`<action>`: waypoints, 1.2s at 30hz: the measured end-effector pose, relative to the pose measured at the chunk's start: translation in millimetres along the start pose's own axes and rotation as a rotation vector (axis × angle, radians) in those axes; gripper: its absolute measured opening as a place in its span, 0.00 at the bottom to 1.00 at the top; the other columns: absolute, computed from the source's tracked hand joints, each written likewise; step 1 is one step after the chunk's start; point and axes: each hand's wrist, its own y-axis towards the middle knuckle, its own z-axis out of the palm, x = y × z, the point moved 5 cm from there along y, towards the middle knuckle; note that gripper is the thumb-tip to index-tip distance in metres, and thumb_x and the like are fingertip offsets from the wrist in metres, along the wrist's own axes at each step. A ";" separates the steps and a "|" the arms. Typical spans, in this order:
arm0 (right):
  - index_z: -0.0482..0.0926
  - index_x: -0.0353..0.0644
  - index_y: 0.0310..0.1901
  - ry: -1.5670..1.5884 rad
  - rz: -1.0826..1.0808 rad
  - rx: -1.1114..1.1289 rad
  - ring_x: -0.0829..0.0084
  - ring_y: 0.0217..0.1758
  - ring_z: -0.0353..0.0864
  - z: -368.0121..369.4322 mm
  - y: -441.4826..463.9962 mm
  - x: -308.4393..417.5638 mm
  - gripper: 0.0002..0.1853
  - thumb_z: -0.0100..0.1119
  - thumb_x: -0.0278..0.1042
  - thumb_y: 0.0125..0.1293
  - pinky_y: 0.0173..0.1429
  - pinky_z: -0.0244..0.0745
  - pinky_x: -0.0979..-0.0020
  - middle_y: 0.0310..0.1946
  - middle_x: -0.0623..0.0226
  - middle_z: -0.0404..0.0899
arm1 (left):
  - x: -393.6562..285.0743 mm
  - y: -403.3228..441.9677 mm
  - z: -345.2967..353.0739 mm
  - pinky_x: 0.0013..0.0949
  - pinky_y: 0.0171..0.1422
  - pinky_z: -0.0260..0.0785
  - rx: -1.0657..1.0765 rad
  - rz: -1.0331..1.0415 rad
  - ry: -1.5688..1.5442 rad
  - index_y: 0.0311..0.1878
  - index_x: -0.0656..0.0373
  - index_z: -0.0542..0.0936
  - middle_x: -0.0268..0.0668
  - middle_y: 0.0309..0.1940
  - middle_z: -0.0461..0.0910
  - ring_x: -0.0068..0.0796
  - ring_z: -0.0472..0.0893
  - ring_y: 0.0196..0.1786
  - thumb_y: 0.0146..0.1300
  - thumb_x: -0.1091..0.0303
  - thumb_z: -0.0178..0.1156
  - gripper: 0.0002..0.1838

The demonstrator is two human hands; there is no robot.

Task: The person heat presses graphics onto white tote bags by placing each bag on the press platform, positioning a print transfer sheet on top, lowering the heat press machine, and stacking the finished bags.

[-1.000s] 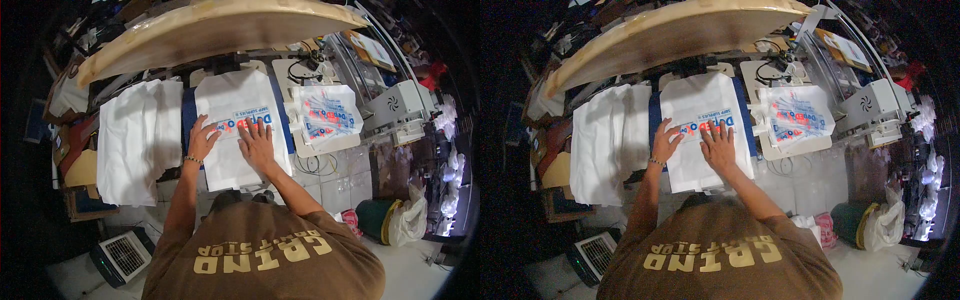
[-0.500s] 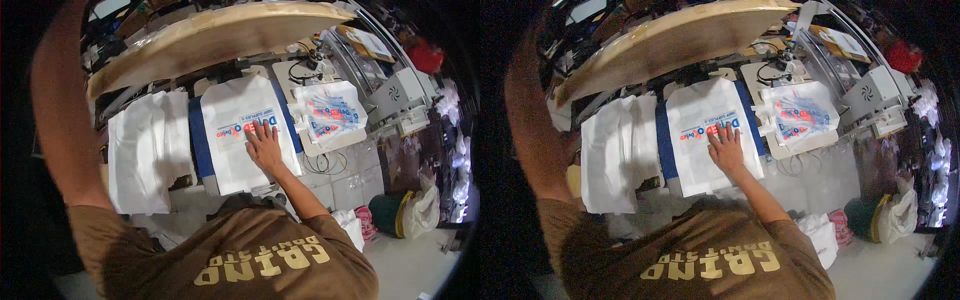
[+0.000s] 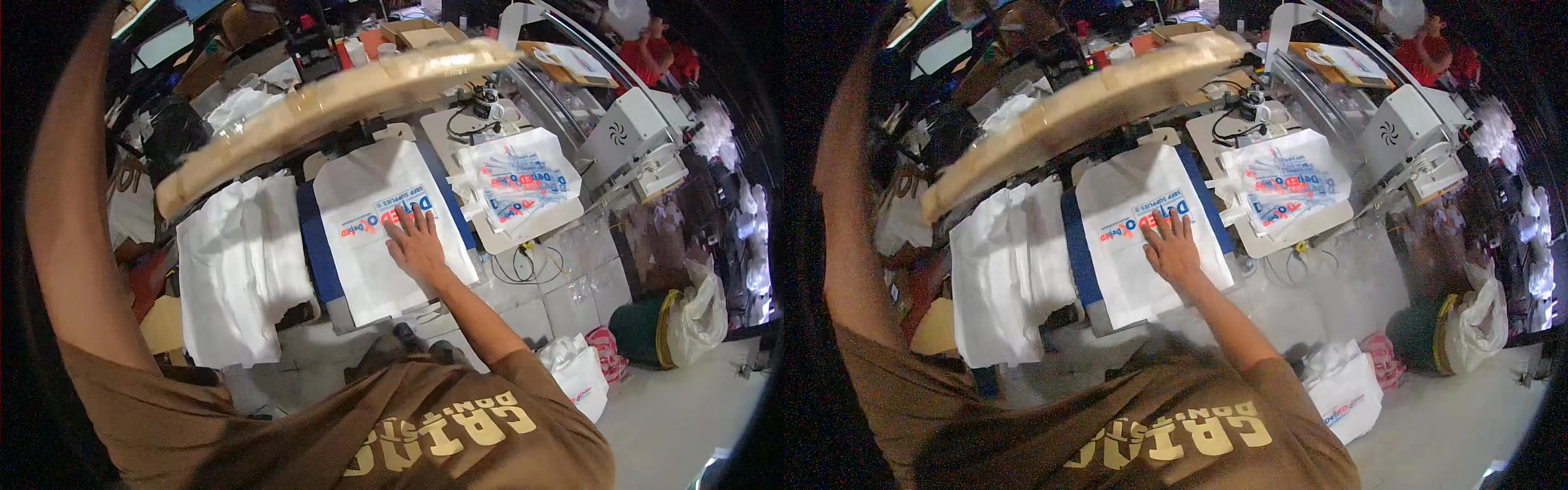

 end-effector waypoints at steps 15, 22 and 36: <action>0.83 0.41 0.31 0.506 0.072 0.519 0.45 0.34 0.80 -75.6 -246.7 -3.8 0.22 0.54 0.52 0.71 0.43 0.74 0.48 0.28 0.50 0.82 | -250.0 -223.4 184.2 0.42 0.28 0.63 0.112 -0.559 -0.694 0.24 0.57 0.74 0.35 0.25 0.70 0.40 0.72 0.24 0.48 0.58 0.78 0.20; 0.82 0.41 0.25 0.557 0.018 0.227 0.53 0.25 0.78 -127.9 -217.1 4.5 0.18 0.66 0.47 0.65 0.32 0.71 0.55 0.20 0.58 0.79 | -254.0 -230.3 191.1 0.42 0.30 0.64 -0.077 -0.601 -0.565 0.24 0.58 0.72 0.38 0.25 0.69 0.42 0.72 0.25 0.52 0.56 0.76 0.22; 0.85 0.41 0.27 0.164 -0.306 0.301 0.52 0.24 0.82 -129.9 -93.2 93.1 0.32 0.49 0.65 0.70 0.37 0.75 0.53 0.18 0.54 0.80 | -104.5 -254.6 263.4 0.44 0.53 0.72 -0.215 -1.051 -0.351 0.48 0.60 0.78 0.47 0.43 0.79 0.44 0.79 0.49 0.58 0.54 0.73 0.23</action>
